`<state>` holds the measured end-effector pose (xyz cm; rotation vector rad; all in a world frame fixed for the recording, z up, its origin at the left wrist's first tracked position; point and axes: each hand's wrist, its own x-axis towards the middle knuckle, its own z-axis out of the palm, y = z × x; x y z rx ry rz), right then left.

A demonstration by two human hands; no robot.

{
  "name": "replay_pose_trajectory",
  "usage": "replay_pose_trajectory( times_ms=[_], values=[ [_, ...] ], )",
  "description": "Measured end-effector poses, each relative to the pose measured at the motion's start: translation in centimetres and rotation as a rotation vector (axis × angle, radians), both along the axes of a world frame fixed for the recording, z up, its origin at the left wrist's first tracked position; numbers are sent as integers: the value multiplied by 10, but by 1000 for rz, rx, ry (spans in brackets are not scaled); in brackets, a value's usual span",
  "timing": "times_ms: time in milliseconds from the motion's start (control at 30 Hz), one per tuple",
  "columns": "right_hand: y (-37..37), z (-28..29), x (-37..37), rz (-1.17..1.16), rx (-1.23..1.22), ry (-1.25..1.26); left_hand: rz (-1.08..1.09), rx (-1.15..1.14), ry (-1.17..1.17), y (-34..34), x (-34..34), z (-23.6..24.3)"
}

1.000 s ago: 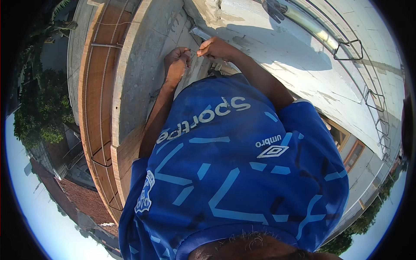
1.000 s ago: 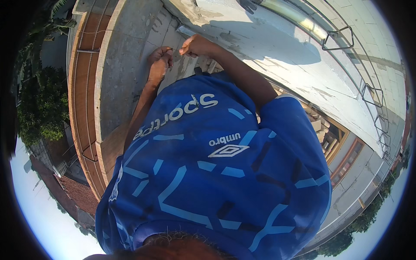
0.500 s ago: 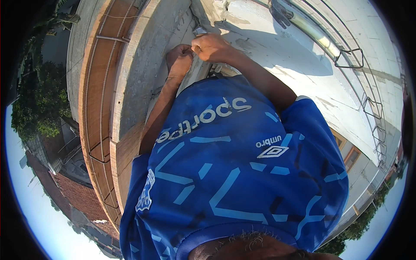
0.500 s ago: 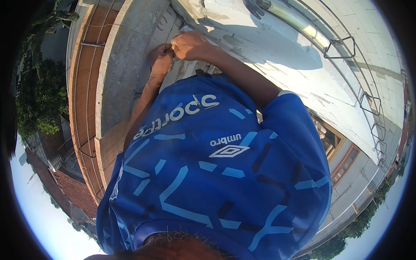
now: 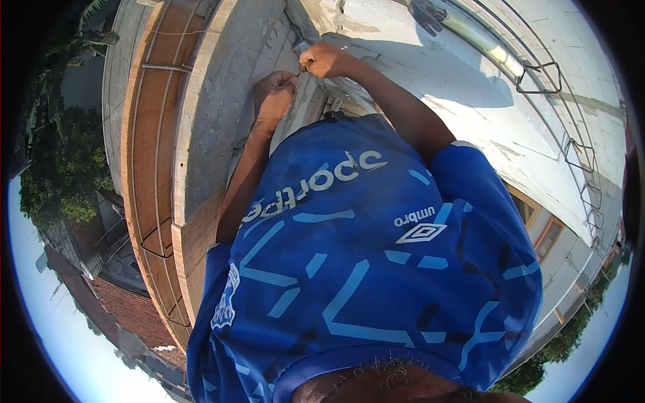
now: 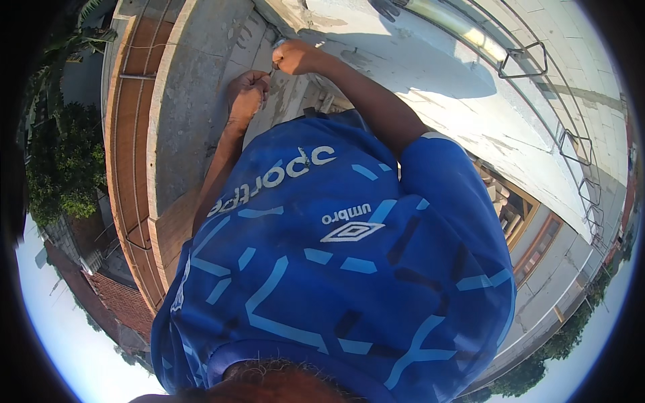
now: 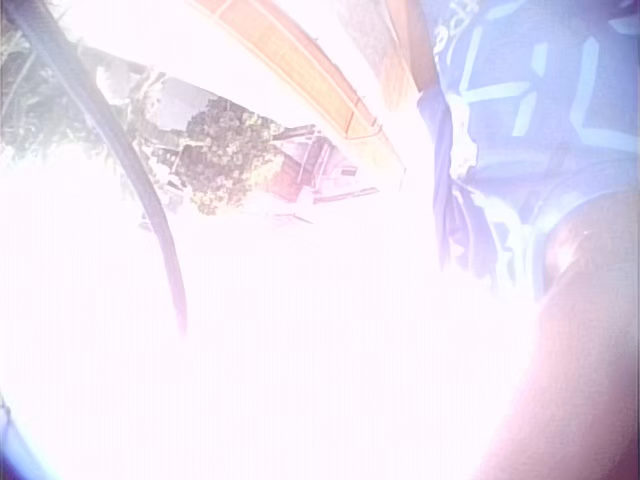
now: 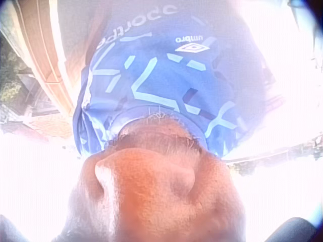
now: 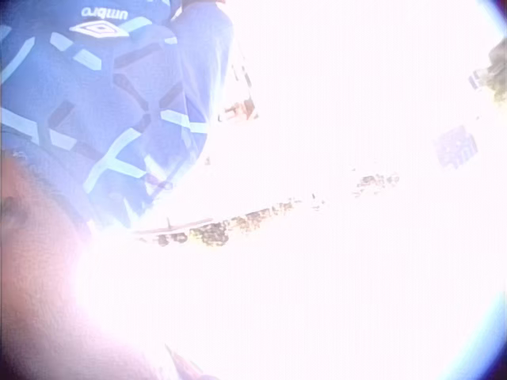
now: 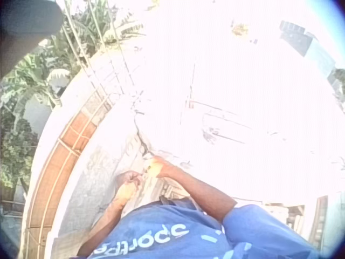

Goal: The person ties wire around a rebar structure and hammers nails into a wooden board positioned against the metal frame.

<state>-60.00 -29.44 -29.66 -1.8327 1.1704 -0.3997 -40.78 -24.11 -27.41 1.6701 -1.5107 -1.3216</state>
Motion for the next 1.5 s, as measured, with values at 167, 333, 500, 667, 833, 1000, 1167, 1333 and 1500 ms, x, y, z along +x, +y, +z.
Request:
replay_pose_trajectory(
  times_ms=[167, 333, 500, 667, 833, 1000, 1167, 1333, 1500],
  values=[
    [-5, 26, 10, 16, -264, 183, -51, -55, -225, -7, 1, 5],
    [31, 38, 9, 58, -472, 38, 25, -95, -227, -10, -1, -2],
    [65, 31, 13, -6, -520, 101, 45, -94, -236, -4, -3, -6],
    [70, 28, 17, 47, -743, 159, 94, -44, -125, -4, -3, -7],
    [72, 28, 17, 139, -708, 281, 171, 37, -5, -4, -3, -10],
    [69, 13, 14, 159, -605, 286, 190, 72, 87, -1, 3, -14],
    [38, -9, 3, -204, 315, -265, 136, 132, 203, 0, 9, -21],
    [5, -3, 11, -124, -63, -45, 19, 132, 147, -6, 12, -17],
    [5, 27, 19, -20, -346, 185, 3, 20, -71, -8, 4, -8]
  ],
)
